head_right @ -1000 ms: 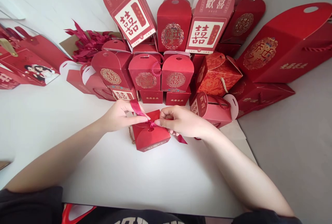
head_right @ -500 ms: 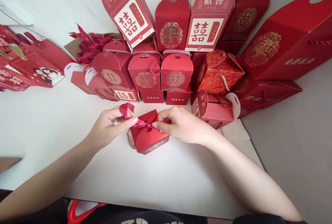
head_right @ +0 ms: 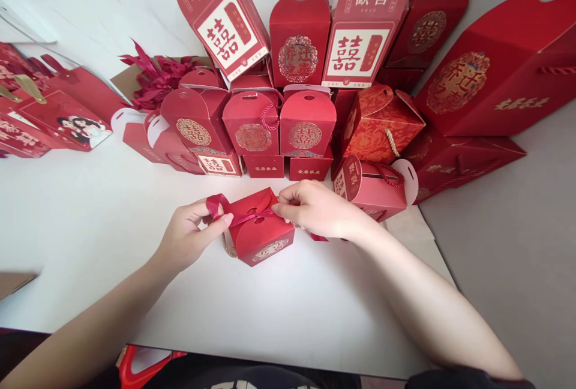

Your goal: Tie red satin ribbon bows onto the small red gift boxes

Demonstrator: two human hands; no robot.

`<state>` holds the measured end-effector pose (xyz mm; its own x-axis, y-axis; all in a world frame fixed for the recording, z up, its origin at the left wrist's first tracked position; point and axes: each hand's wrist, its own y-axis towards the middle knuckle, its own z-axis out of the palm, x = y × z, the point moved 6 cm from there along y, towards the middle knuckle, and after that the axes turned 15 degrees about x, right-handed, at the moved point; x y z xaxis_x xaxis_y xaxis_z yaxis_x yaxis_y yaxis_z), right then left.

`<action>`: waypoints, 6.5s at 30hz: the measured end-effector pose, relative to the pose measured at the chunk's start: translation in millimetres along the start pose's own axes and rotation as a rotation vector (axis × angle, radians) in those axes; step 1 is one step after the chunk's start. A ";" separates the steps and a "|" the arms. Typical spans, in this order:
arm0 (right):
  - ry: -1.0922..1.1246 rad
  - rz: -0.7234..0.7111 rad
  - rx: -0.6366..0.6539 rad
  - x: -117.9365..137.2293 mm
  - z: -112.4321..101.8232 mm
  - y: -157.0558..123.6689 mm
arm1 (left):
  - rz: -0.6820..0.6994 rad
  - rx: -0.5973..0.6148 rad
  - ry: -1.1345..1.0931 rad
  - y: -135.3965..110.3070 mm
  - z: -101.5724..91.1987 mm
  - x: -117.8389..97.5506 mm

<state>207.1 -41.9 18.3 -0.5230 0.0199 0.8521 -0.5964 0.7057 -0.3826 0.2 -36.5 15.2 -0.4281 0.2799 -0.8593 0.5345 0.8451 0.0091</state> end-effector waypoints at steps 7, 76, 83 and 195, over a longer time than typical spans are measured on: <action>0.101 0.019 0.107 -8.9 -3.7 2.8 | -0.077 0.154 -0.089 6.3 -2.6 17.8; -0.324 -0.442 -0.279 22.2 4.2 7.8 | -0.261 0.469 -0.192 6.2 -9.8 14.1; -0.285 -0.403 -0.195 18.4 1.7 7.6 | -0.237 0.492 -0.220 4.3 -9.0 13.7; 0.173 -0.242 -0.194 -19.0 -24.2 22.8 | 0.293 0.429 -0.135 80.6 -6.5 12.7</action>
<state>218.2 -9.1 2.1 -0.2598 -0.0570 0.9640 -0.5549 0.8258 -0.1008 33.1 38.2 8.4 -0.1342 0.3914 -0.9104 0.8796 0.4702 0.0725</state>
